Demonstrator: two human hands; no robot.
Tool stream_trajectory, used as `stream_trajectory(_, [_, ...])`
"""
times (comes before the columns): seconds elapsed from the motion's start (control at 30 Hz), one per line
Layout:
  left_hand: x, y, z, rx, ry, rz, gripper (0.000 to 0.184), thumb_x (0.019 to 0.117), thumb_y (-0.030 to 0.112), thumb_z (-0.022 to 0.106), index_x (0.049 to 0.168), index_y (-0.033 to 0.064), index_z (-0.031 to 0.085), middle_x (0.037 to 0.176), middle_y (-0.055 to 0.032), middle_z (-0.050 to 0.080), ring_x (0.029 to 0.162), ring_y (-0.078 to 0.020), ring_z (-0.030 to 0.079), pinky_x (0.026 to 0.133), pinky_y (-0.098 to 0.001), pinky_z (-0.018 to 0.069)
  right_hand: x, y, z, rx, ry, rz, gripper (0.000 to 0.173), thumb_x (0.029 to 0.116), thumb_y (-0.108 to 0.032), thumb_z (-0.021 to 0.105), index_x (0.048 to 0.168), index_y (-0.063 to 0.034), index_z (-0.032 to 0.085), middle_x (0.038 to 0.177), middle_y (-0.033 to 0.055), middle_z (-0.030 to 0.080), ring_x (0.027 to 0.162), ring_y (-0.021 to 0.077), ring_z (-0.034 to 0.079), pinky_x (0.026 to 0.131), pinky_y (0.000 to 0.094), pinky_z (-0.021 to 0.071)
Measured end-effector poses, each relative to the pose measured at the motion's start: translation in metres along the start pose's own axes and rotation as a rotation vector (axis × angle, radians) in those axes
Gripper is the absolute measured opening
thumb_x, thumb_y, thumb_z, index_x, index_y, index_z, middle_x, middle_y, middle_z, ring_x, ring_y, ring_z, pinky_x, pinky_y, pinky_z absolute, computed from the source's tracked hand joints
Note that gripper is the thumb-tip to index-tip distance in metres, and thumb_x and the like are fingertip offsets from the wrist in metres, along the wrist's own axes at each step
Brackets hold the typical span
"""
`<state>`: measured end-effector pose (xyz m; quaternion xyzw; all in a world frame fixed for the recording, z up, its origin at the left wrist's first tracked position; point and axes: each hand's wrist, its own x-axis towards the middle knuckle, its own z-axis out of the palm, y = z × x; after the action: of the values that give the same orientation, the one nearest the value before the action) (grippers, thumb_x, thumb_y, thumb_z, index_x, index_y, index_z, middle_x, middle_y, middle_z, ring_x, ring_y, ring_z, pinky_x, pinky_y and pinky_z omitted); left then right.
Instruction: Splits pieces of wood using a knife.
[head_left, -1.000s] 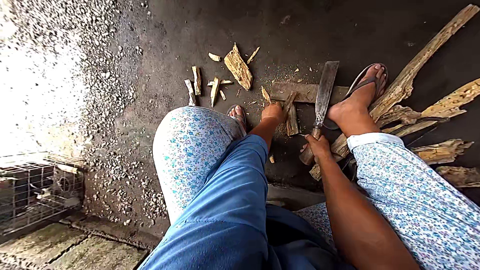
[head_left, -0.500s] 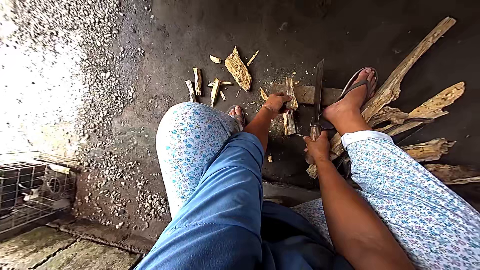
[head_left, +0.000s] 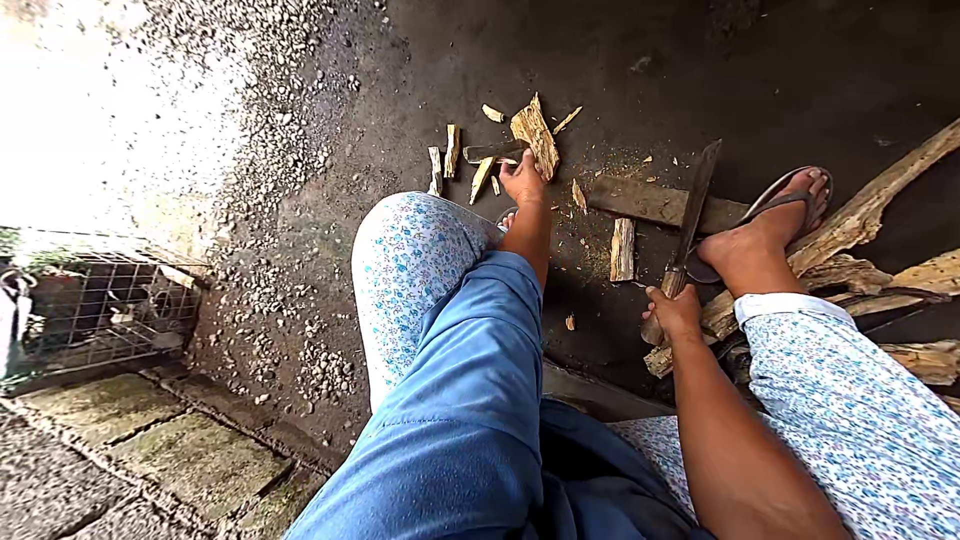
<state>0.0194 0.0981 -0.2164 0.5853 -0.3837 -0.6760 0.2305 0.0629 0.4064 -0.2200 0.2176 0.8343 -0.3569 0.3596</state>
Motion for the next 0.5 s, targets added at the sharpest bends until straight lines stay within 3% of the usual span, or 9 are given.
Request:
stream_trajectory(0.07, [-0.004,-0.016,-0.003,0.300,-0.128,-0.028,0.062,0.1031,0.020,0.062,0.155,0.0008,0.033,0.136,-0.0264,0.058,0.109,-0.0346,0.066,0.090,-0.0486,0.0573,0.001,0.000,0.003,-0.013,-0.004,0.005,0.064,0.1023,-0.022,0.067,0.151,-0.0018,0.030,0.109,0.0200,0.060,0.074,0.0241,0.067,0.068,0.0420,0.0591])
stream_trajectory(0.13, [-0.016,-0.039,-0.002,0.732,-0.410,-0.018,0.045,0.1018,0.017,0.062,0.142,-0.0007,0.054,0.127,-0.0253,0.065,0.107,-0.0349,0.068,0.092,-0.0516,0.0557,0.002,0.001,0.004,-0.020,-0.001,0.016,0.065,0.1023,-0.023,0.067,0.152,-0.0020,0.030,0.108,0.0203,0.061,0.076,0.0249,0.068,0.070,0.0425,0.0594])
stream_trajectory(0.23, [-0.042,-0.074,0.007,1.325,-0.868,0.255,0.031,0.0990,0.009,0.061,0.129,0.0083,0.068,0.132,-0.0159,0.068,0.125,-0.0355,0.063,0.104,-0.0597,0.0504,0.004,0.003,0.001,0.005,0.005,0.027,0.066,0.1018,-0.023,0.068,0.151,-0.0014,0.031,0.105,0.0210,0.062,0.074,0.0257,0.068,0.070,0.0429,0.0600])
stream_trajectory(0.3, [-0.061,-0.100,0.009,1.531,-1.095,0.574,0.040,0.0922,0.000,0.064,0.130,0.0119,0.069,0.141,-0.0133,0.062,0.137,-0.0382,0.051,0.108,-0.0618,0.0467,0.007,0.004,-0.001,0.006,0.001,0.036,0.065,0.1017,-0.023,0.068,0.150,-0.0009,0.031,0.106,0.0215,0.062,0.074,0.0257,0.068,0.070,0.0425,0.0600])
stream_trajectory(0.37, [-0.074,-0.118,0.011,1.655,-1.316,0.830,0.047,0.0939,-0.001,0.063,0.139,0.0132,0.064,0.152,-0.0096,0.055,0.147,-0.0381,0.041,0.113,-0.0615,0.0380,0.007,0.003,-0.003,-0.003,-0.004,0.041,0.062,0.1021,-0.022,0.067,0.149,0.0003,0.033,0.104,0.0216,0.062,0.074,0.0258,0.068,0.070,0.0424,0.0602])
stream_trajectory(0.43, [-0.080,-0.130,0.017,1.796,-1.461,0.929,0.049,0.1001,0.003,0.057,0.148,0.0144,0.056,0.162,-0.0075,0.044,0.155,-0.0368,0.029,0.121,-0.0650,0.0247,0.008,0.004,-0.004,-0.005,-0.013,0.036,0.061,0.1021,-0.022,0.067,0.147,0.0014,0.035,0.101,0.0208,0.063,0.072,0.0253,0.068,0.070,0.0423,0.0599])
stream_trajectory(0.5, [-0.082,-0.135,0.019,1.900,-1.488,0.957,0.045,0.1025,0.005,0.053,0.146,0.0125,0.057,0.161,-0.0092,0.044,0.153,-0.0376,0.030,0.120,-0.0675,0.0216,0.010,0.006,-0.002,0.011,-0.012,0.032,0.060,0.1018,-0.022,0.068,0.147,0.0015,0.035,0.100,0.0205,0.063,0.071,0.0258,0.068,0.070,0.0426,0.0599])
